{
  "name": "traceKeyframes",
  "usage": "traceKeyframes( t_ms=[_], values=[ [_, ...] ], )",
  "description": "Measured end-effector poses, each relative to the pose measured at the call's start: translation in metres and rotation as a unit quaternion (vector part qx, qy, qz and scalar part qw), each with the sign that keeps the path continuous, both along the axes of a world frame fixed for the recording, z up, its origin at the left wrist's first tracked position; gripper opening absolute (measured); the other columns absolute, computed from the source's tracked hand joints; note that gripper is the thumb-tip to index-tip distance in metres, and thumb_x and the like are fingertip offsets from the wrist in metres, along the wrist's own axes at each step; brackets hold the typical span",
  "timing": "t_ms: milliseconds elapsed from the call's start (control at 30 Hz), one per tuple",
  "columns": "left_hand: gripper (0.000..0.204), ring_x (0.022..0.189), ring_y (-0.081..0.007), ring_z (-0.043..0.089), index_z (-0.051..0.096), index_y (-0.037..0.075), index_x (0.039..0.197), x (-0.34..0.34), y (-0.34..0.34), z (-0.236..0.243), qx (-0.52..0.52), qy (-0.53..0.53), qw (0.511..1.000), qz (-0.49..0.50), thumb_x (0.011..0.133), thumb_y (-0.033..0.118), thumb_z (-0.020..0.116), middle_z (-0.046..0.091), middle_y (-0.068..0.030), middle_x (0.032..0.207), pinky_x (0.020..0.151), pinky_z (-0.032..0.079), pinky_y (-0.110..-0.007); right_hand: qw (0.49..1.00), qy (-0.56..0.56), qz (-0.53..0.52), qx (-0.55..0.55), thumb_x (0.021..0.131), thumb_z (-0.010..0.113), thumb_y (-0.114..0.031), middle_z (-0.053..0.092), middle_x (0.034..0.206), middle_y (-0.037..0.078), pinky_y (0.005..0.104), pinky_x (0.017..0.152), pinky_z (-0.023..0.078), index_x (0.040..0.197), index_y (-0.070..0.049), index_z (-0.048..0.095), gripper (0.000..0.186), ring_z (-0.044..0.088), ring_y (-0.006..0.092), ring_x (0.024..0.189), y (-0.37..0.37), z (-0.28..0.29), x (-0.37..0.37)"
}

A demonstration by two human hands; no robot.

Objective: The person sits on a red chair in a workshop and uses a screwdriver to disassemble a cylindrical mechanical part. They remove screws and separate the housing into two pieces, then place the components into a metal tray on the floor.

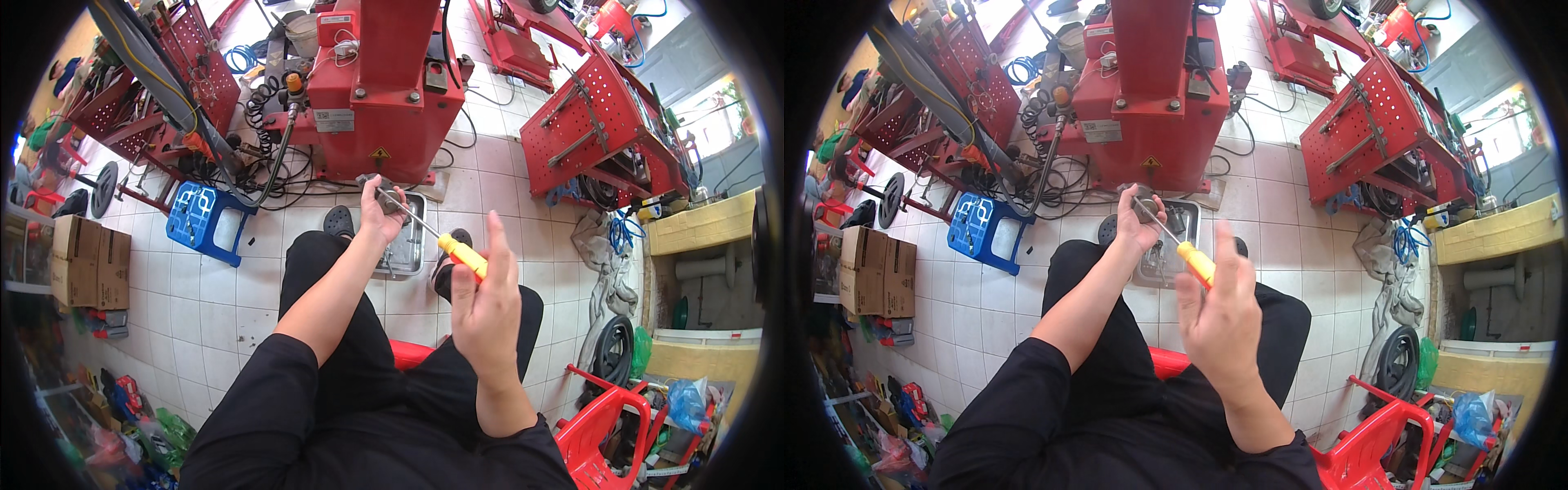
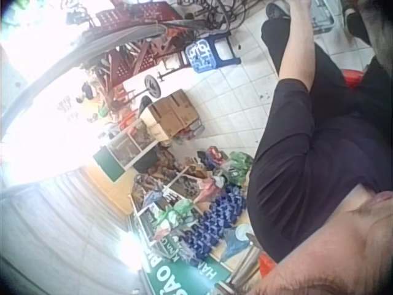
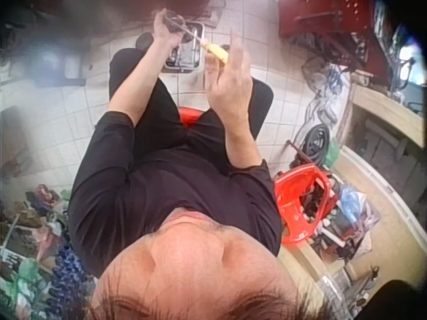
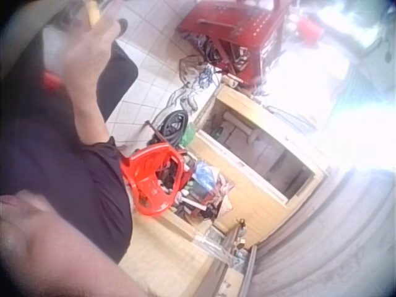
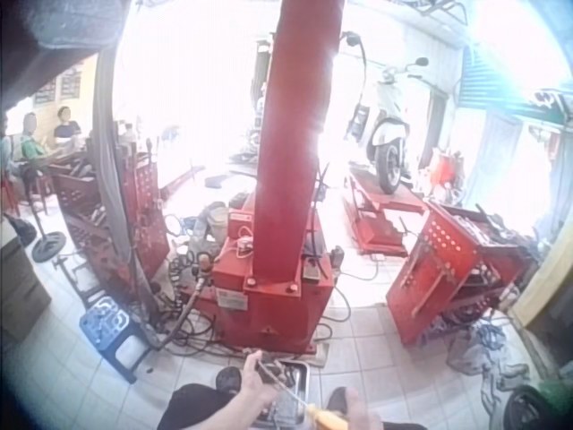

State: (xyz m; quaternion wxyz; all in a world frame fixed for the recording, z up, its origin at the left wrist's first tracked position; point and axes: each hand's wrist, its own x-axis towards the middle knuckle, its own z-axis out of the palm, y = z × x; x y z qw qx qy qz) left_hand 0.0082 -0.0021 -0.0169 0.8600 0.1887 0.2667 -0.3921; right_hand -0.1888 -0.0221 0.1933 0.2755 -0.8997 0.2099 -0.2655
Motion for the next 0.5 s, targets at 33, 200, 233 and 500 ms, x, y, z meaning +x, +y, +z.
traceKeyframes(
  t_ms=[33,200,233,500],
  values=[
    [0.042,0.07,-0.0144,0.058,0.047,0.01,0.096,0.0,0.0,0.001,0.007,0.008,1.0,0.007,0.072,0.036,0.069,0.056,-0.002,0.079,0.056,0.044,-0.028,0.998,0.045,-0.015,0.044,0.093,0.051,-0.027,0.058,0.079,0.019,0.0367,0.053,0.047,0.133,0.0,0.036,0.051,0.06,0.0319,0.062,-0.002,0.003,-0.002],
    [0.042,0.071,-0.0141,0.058,0.047,0.011,0.097,-0.003,0.0,0.005,0.03,-0.011,0.999,0.005,0.072,0.036,0.069,0.055,-0.0011,0.079,0.057,0.043,-0.029,0.989,0.122,-0.046,0.072,0.091,0.053,-0.018,0.059,0.075,0.018,0.0386,0.054,0.048,0.125,-0.001,0.044,0.039,0.061,0.0343,0.063,-0.007,0.004,-0.009],
    [0.042,0.071,-0.0141,0.058,0.047,0.01,0.097,-0.003,-0.001,0.007,0.036,-0.014,0.999,0.004,0.073,0.037,0.069,0.055,-0.001,0.079,0.058,0.043,-0.029,0.99,0.117,-0.039,0.064,0.09,0.053,-0.016,0.059,0.077,0.018,0.0385,0.055,0.048,0.123,-0.001,0.045,0.037,0.061,0.0344,0.065,-0.008,0.002,-0.012],
    [0.063,0.07,-0.0185,0.058,0.052,0.009,0.091,-0.002,0.003,0.01,0.061,-0.056,0.997,0.012,0.079,0.069,0.041,0.057,-0.0037,0.077,0.056,0.038,-0.03,0.976,0.205,-0.01,0.066,0.081,0.057,-0.012,0.059,0.09,0.022,0.0407,0.07,0.048,0.111,0.003,0.054,0.033,0.06,0.0364,0.081,-0.018,-0.031,-0.041]
  ],
)
